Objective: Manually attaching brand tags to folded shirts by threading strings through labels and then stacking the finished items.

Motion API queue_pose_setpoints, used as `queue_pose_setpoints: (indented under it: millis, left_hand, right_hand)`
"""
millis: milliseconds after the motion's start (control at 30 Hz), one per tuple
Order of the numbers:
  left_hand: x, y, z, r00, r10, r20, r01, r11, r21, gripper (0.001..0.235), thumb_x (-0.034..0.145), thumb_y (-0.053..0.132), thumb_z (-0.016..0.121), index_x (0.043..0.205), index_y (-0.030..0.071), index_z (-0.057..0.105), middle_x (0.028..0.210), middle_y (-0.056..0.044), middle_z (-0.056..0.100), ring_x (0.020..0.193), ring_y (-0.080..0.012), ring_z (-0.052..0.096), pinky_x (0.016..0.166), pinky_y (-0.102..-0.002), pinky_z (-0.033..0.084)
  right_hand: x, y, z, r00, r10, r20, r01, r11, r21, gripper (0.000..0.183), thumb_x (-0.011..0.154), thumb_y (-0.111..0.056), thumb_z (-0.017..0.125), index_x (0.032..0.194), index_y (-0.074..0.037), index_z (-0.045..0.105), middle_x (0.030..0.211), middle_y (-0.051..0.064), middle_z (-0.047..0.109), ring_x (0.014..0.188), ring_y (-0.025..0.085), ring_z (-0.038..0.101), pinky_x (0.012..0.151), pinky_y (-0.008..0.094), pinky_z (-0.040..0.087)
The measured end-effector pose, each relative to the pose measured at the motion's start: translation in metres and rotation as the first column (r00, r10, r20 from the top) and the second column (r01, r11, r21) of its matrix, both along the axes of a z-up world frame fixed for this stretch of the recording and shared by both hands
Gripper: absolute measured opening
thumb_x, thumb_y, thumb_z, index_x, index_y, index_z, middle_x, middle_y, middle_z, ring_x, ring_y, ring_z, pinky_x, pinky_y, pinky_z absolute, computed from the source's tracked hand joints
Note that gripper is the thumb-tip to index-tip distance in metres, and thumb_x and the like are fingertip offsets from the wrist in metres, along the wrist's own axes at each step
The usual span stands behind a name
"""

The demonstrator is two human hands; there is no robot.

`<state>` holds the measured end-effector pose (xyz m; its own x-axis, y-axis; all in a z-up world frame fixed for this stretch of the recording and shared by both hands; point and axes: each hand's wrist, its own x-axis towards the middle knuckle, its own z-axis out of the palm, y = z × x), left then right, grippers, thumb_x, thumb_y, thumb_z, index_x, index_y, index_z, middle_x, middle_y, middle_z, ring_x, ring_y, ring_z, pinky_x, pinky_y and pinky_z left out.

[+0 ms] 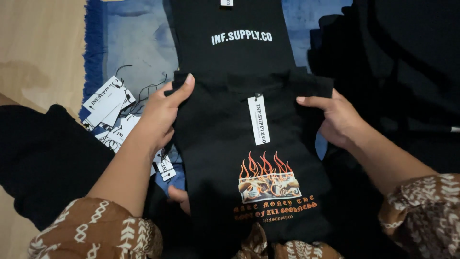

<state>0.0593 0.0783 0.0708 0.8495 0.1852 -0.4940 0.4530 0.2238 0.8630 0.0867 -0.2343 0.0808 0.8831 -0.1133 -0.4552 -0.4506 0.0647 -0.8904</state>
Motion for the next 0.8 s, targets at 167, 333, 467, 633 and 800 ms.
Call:
queue_pose_setpoints:
  millis: [167,333,467,633,800]
  left_hand:
    - [0.030,0.011,-0.033,0.992,0.082,0.097,-0.105,0.957,0.270,0.056,0.092,0.054,0.074,0.129,0.013,0.068,0.099,-0.015,0.076,0.090,-0.0259,0.077,0.076,-0.036,0.065]
    - [0.004,-0.001,-0.033,0.988,0.080,0.130,-0.141,0.810,0.569,0.061,0.104,0.059,0.056,0.138,0.009,0.058,0.129,-0.023,0.065,0.122,-0.0369,0.064,0.097,-0.053,0.055]
    - [-0.042,-0.019,-0.027,0.999,-0.017,-0.051,0.043,0.813,0.581,0.073,0.098,0.061,0.060,0.145,0.006,0.050,0.136,-0.025,0.061,0.131,-0.0432,0.056,0.106,-0.061,0.046]
    - [-0.057,-0.024,-0.029,0.999,-0.004,-0.035,0.022,0.841,0.540,0.049,0.102,0.038,0.063,0.140,0.007,0.059,0.111,-0.021,0.074,0.106,-0.0342,0.072,0.088,-0.049,0.059]
    - [-0.064,-0.044,0.016,0.995,0.025,0.098,-0.079,0.796,0.600,0.044,0.108,0.035,0.050,0.135,0.001,0.057,0.123,-0.030,0.068,0.114,-0.0458,0.067,0.092,-0.059,0.055]
  right_hand:
    - [0.025,-0.007,-0.018,0.995,0.014,0.099,-0.016,1.000,0.018,0.048,0.076,-0.003,0.080,0.121,-0.016,0.069,0.112,0.012,0.070,0.109,0.032,0.070,0.092,0.049,0.057]
    - [0.007,0.008,-0.014,0.990,0.099,0.104,-0.081,0.983,-0.164,0.051,0.089,-0.014,0.077,0.136,-0.010,0.059,0.127,0.022,0.066,0.122,0.037,0.064,0.098,0.058,0.053]
    - [-0.019,0.010,-0.014,0.985,0.127,-0.116,-0.156,0.944,-0.291,0.056,0.091,-0.017,0.074,0.143,-0.004,0.055,0.135,0.026,0.063,0.130,0.041,0.058,0.104,0.062,0.046]
    - [-0.021,0.006,-0.016,0.987,0.135,-0.093,-0.160,0.913,-0.376,0.046,0.094,-0.011,0.071,0.139,-0.007,0.062,0.127,0.023,0.068,0.120,0.039,0.065,0.098,0.057,0.051]
    - [-0.030,0.019,0.006,0.981,0.171,0.091,-0.121,0.909,-0.400,0.052,0.099,-0.015,0.064,0.148,-0.005,0.052,0.139,0.024,0.061,0.132,0.041,0.056,0.107,0.058,0.045]
